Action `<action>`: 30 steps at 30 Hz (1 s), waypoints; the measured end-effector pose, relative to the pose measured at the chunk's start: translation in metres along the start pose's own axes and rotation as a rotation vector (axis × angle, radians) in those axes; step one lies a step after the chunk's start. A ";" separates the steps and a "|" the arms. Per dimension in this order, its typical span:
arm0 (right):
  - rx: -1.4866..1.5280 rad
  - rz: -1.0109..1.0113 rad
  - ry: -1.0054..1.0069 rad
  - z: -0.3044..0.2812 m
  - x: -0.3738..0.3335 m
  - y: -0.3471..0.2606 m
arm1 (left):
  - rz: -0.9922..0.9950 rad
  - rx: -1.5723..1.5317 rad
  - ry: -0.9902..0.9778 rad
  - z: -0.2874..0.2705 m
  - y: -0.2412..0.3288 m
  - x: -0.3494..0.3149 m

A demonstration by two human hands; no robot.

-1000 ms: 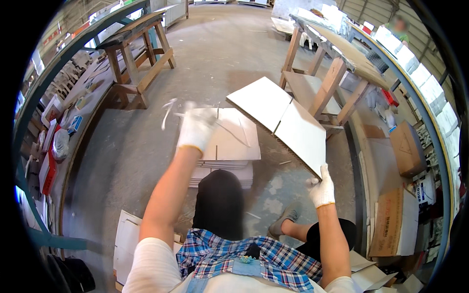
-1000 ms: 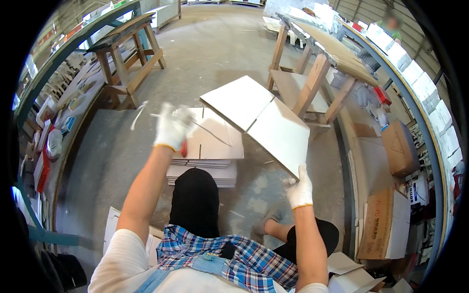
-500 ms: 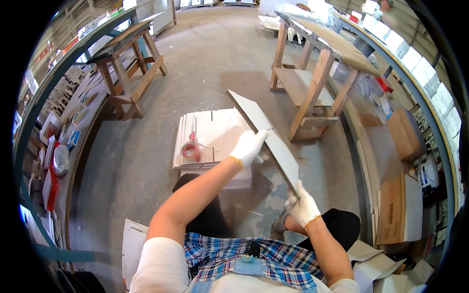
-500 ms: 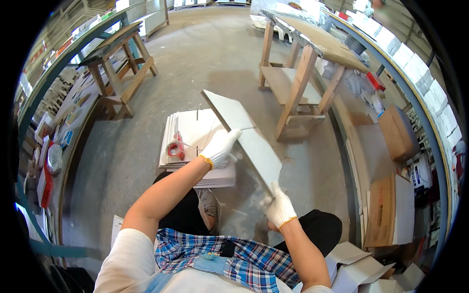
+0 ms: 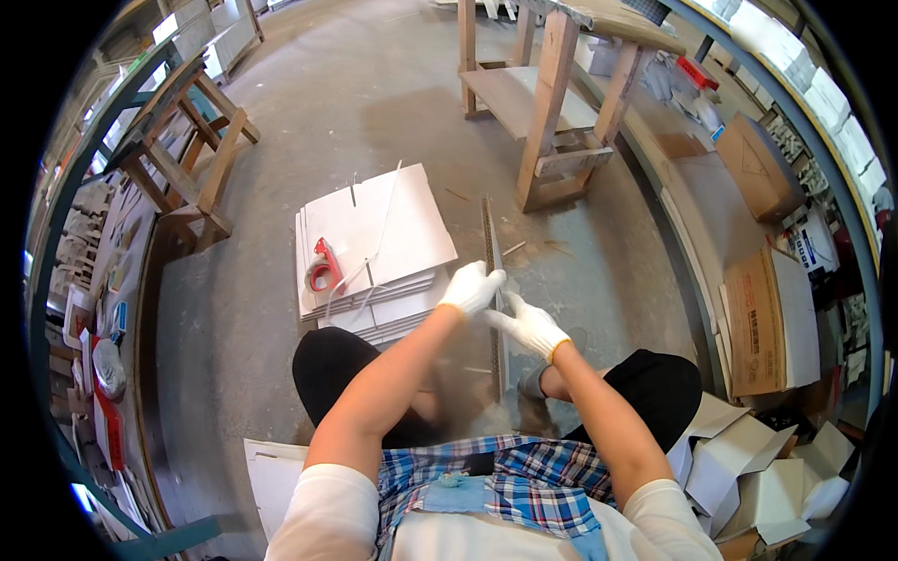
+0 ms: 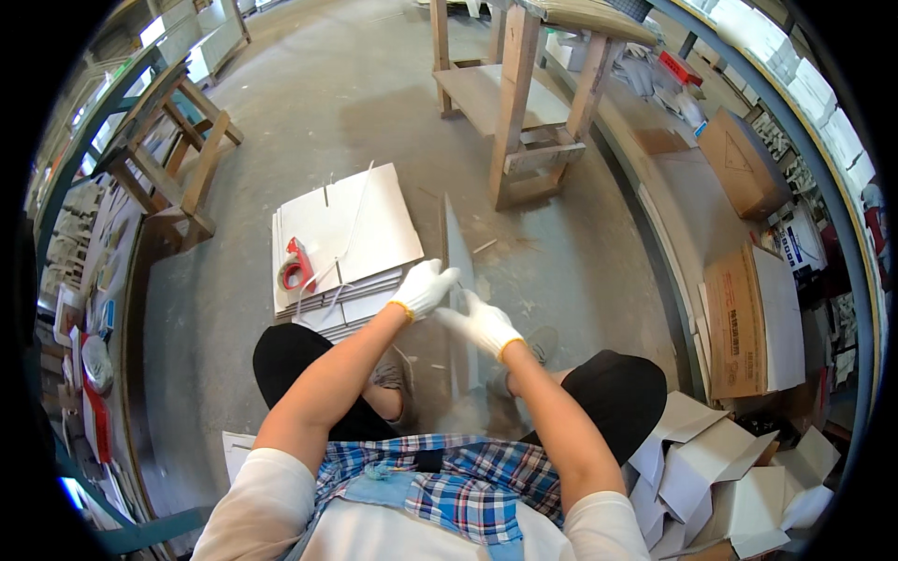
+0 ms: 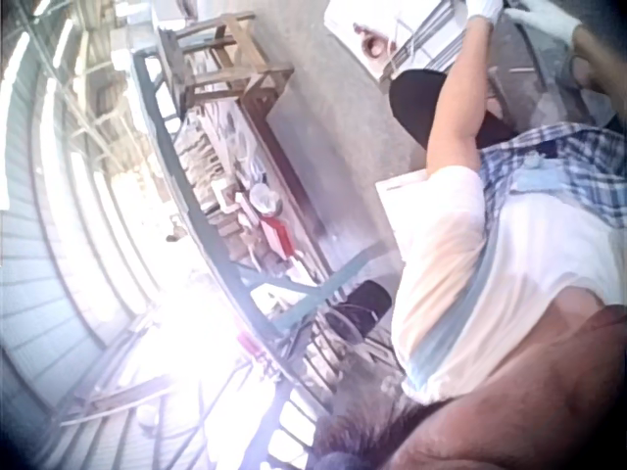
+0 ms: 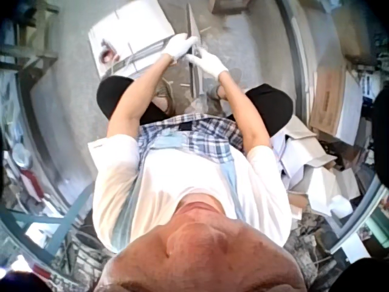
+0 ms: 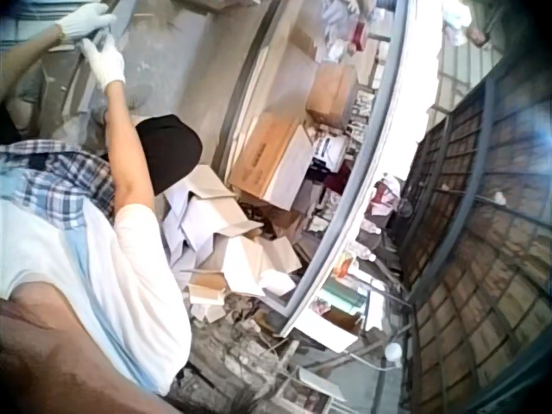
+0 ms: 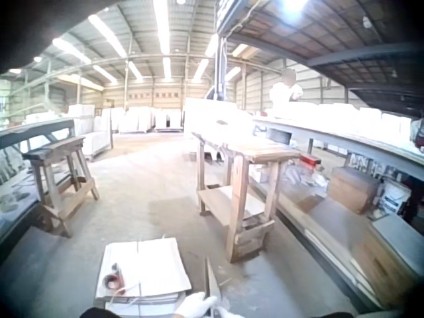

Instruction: The person assembles flat cardboard boxes by folding the flaps and securing them with a handheld tape dispenser. The person repeatedly picks up flat sheets, folds them into box shapes, applies tape, and places the finished boxes aside.

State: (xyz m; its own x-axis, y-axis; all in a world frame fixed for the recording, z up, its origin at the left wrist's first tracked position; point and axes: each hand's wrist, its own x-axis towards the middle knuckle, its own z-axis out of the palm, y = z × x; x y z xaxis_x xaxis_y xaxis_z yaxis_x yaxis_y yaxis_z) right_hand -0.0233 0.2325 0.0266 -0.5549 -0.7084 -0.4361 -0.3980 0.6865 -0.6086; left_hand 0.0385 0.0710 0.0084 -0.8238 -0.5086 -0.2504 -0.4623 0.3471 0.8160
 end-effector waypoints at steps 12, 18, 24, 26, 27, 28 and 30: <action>0.099 0.013 0.113 -0.005 0.009 0.021 | -0.020 -0.083 -0.080 -0.002 -0.047 0.026; -0.282 0.211 0.444 -0.039 -0.007 0.015 | 0.030 0.232 0.159 0.007 0.023 0.005; -0.226 0.226 0.356 -0.042 -0.006 0.005 | 0.060 0.399 0.156 0.012 0.019 0.029; -0.242 0.203 0.240 -0.039 -0.005 0.008 | 0.002 0.382 0.054 0.011 0.028 0.036; -0.249 0.188 0.183 -0.038 -0.003 0.009 | 0.022 0.367 0.059 0.012 0.027 0.037; -0.227 0.178 0.190 -0.033 0.000 0.014 | 0.040 0.353 0.065 0.014 0.024 0.040; -0.212 0.210 0.357 -0.039 0.003 0.026 | 0.085 0.314 0.079 0.012 0.019 0.044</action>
State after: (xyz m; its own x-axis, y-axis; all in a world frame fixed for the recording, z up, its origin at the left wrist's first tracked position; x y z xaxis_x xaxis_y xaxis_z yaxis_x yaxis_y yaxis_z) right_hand -0.0640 0.2543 0.0354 -0.8414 -0.4749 -0.2579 -0.3696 0.8538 -0.3665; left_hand -0.0105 0.0641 0.0066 -0.8413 -0.5228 -0.1373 -0.4820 0.6106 0.6284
